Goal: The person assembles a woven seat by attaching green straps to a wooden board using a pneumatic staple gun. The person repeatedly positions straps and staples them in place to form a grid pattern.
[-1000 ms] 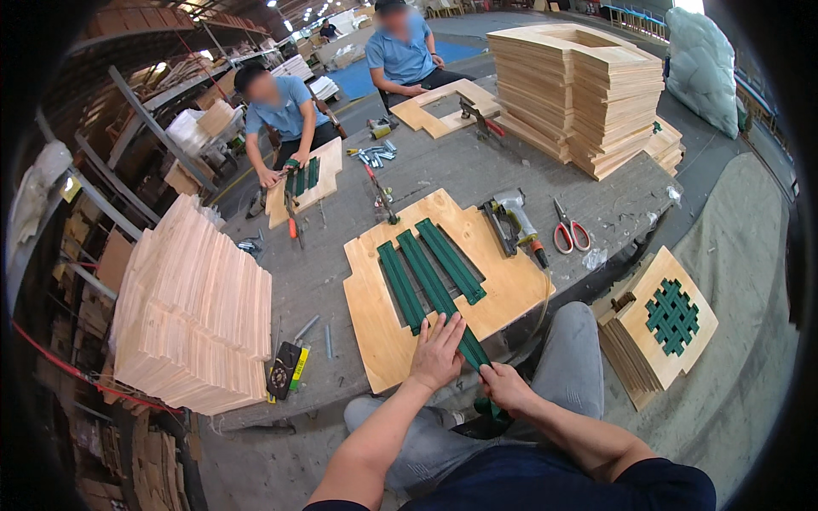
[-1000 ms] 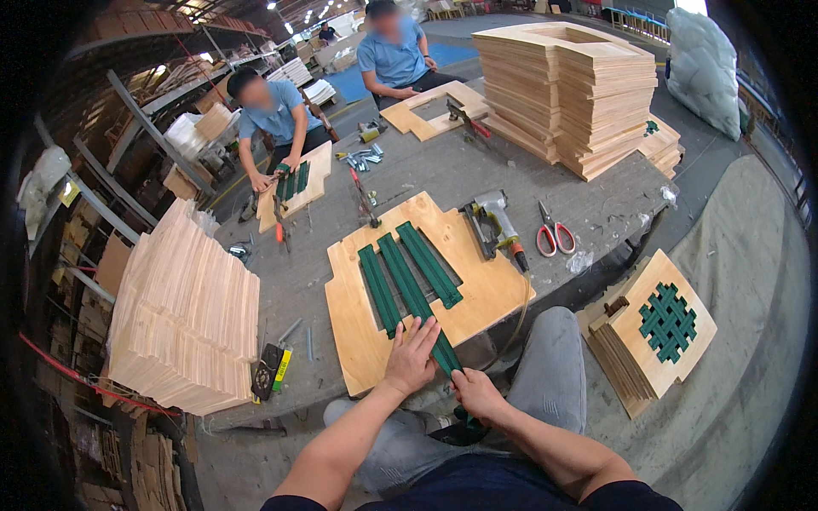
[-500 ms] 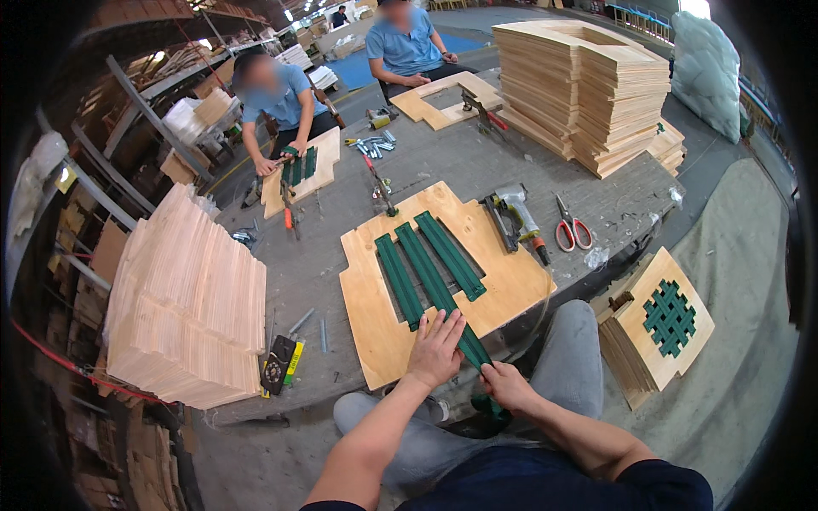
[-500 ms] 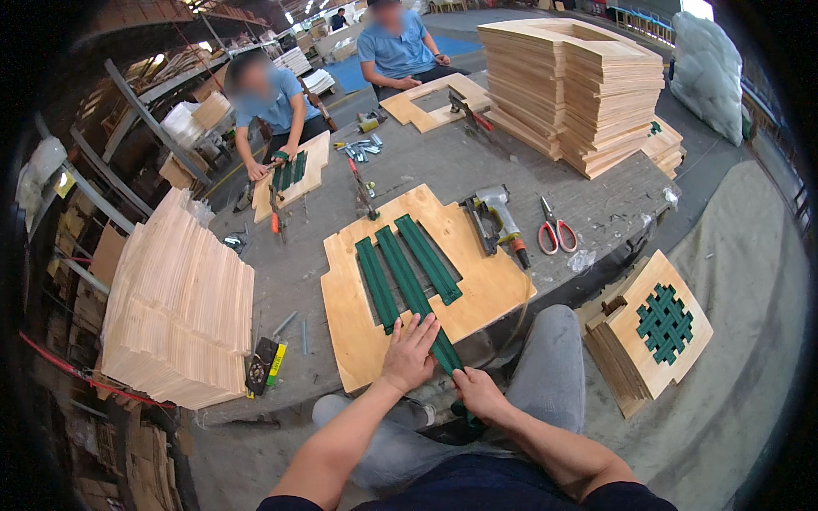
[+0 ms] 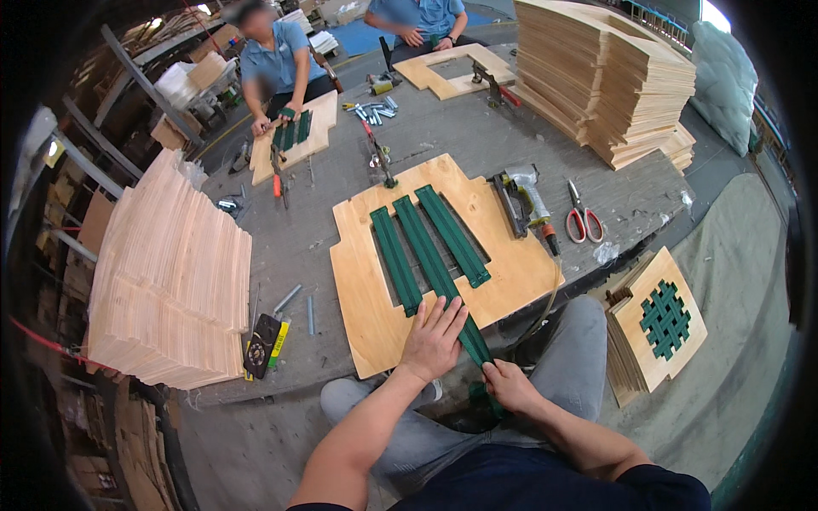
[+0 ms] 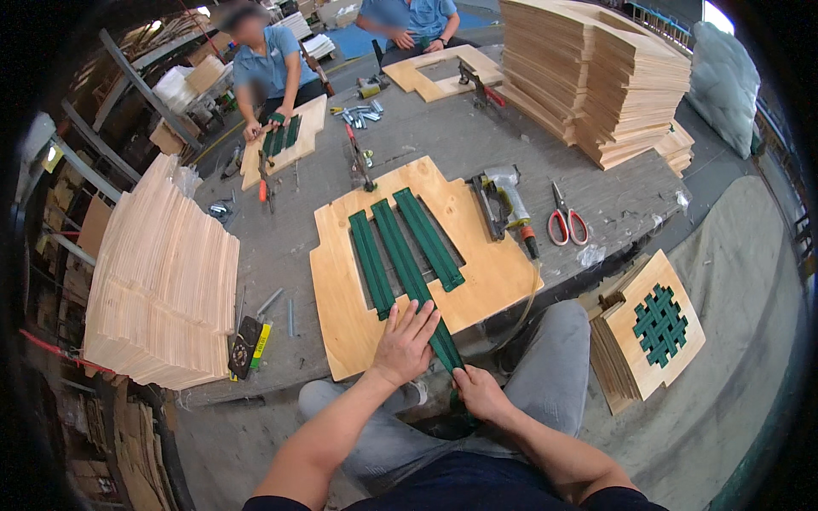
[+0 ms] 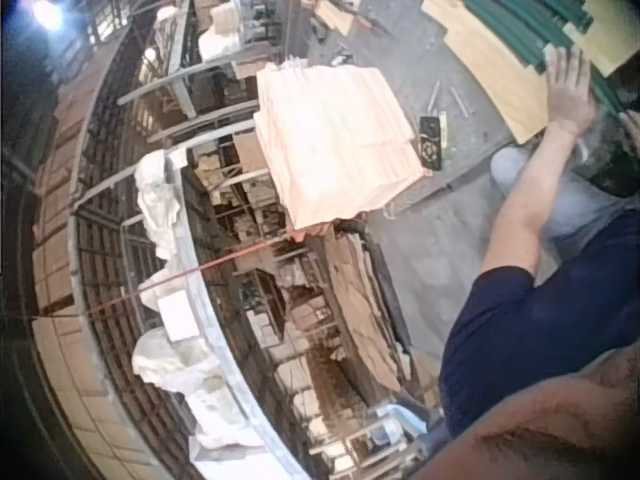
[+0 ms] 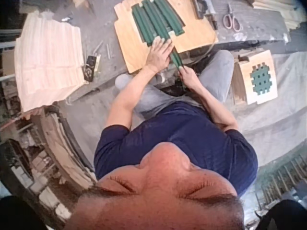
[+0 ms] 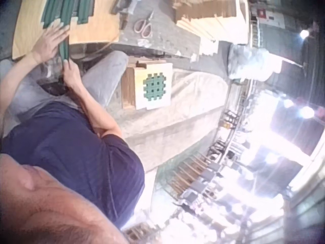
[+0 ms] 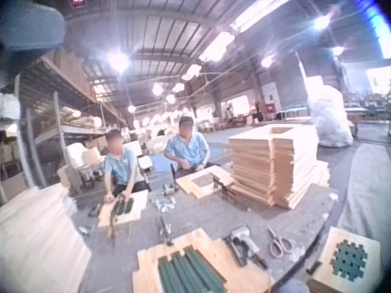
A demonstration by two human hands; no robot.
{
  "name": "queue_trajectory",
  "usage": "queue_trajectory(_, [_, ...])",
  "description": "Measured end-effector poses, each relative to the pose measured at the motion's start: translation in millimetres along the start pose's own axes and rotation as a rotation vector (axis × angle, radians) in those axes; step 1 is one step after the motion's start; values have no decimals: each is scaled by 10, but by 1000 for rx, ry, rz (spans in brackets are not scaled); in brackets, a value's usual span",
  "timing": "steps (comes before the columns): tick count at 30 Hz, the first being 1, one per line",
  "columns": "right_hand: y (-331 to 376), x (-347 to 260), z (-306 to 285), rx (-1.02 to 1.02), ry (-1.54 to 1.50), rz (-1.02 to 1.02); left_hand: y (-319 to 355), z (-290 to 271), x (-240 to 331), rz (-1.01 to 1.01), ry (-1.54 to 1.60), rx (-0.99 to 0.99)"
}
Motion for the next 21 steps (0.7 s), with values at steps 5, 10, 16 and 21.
queue_trajectory(5, [-77, 108, -52, 25, 286, -83, 18, 41, -30, 9, 48, -39])
queue_trajectory(10, [-261, 171, -65, 26, 454, -72, -12, 10, -77, 28, 106, -52])
queue_trajectory(16, [-658, 246, -5, 33, 574, -17, -16, -23, -110, 45, 133, -94])
queue_trajectory(21, [-968, 439, -42, 25, 647, -143, 339, -273, 223, -195, 614, 207])
Point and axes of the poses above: each hand's wrist, its own y-axis away from the middle knuckle, its own z-axis out of the palm, x = y × z, the point moved 3 cm from there along -y, towards the middle knuckle, and after that the axes turned 10 degrees about -y, right-handed, at the moved point
